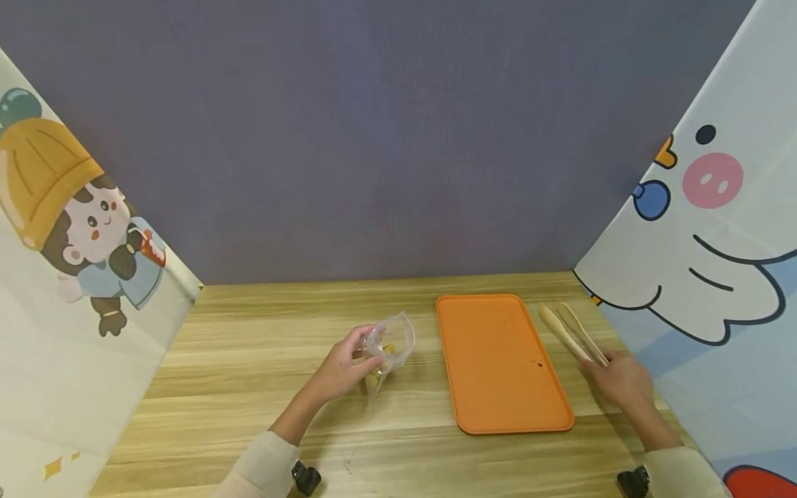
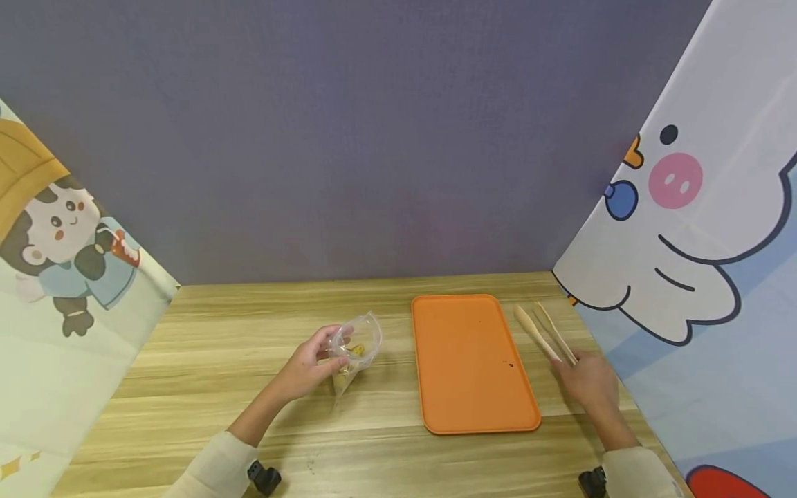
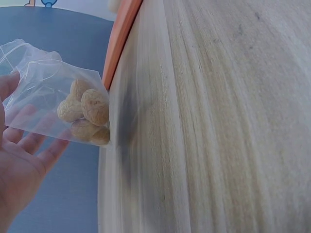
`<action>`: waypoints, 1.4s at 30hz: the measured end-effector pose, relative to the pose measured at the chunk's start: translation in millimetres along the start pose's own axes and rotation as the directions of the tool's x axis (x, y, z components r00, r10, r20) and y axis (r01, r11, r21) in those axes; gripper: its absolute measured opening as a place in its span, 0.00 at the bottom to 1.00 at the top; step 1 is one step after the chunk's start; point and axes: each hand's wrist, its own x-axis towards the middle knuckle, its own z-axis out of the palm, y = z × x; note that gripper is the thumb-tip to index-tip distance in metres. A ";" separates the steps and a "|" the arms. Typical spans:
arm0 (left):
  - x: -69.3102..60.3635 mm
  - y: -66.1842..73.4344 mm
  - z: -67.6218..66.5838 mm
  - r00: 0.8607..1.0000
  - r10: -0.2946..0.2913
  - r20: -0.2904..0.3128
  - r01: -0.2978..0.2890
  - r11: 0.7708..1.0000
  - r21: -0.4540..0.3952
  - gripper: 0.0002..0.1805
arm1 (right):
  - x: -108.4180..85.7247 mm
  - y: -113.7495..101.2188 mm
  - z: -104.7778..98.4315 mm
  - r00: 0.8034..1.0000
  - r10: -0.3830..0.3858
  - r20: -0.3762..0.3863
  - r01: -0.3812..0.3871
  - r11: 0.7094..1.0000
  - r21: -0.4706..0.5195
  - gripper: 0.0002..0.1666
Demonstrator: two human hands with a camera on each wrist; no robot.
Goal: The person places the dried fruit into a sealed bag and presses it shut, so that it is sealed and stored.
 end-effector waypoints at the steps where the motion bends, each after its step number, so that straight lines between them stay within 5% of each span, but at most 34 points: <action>1: 0.1 -0.2 0.1 1.000 0.000 -0.001 0.000 1.000 0.002 0.32 | -0.1 0.2 -0.2 1.000 0.002 0.003 -0.002 1.000 -0.005 0.38; 17: -0.1 0.6 0.2 1.000 0.009 0.007 -0.009 1.000 0.012 0.32 | 2.0 5.4 1.9 0.997 0.056 0.052 -0.054 0.998 -0.046 0.27; 29: 1.1 1.7 0.7 1.000 0.021 0.005 -0.021 1.000 0.023 0.32 | 6.1 6.0 -0.2 0.993 0.031 0.116 -0.024 0.998 -0.064 0.43; 35: 2.2 6.5 2.0 0.999 0.044 -0.020 -0.044 0.999 0.018 0.31 | 1.0 -0.2 -4.5 0.991 0.041 -0.124 -0.032 0.996 0.078 0.35; 38: 2.0 8.6 1.7 0.999 0.047 -0.021 -0.046 0.999 0.017 0.31 | -0.5 -12.5 -10.6 0.965 -0.060 -0.257 0.087 0.992 0.096 0.26; 42: 2.0 8.2 1.5 0.999 0.045 -0.016 -0.045 0.999 0.007 0.31 | 1.7 -32.9 -17.1 0.930 -0.193 -0.312 0.226 0.971 0.074 0.20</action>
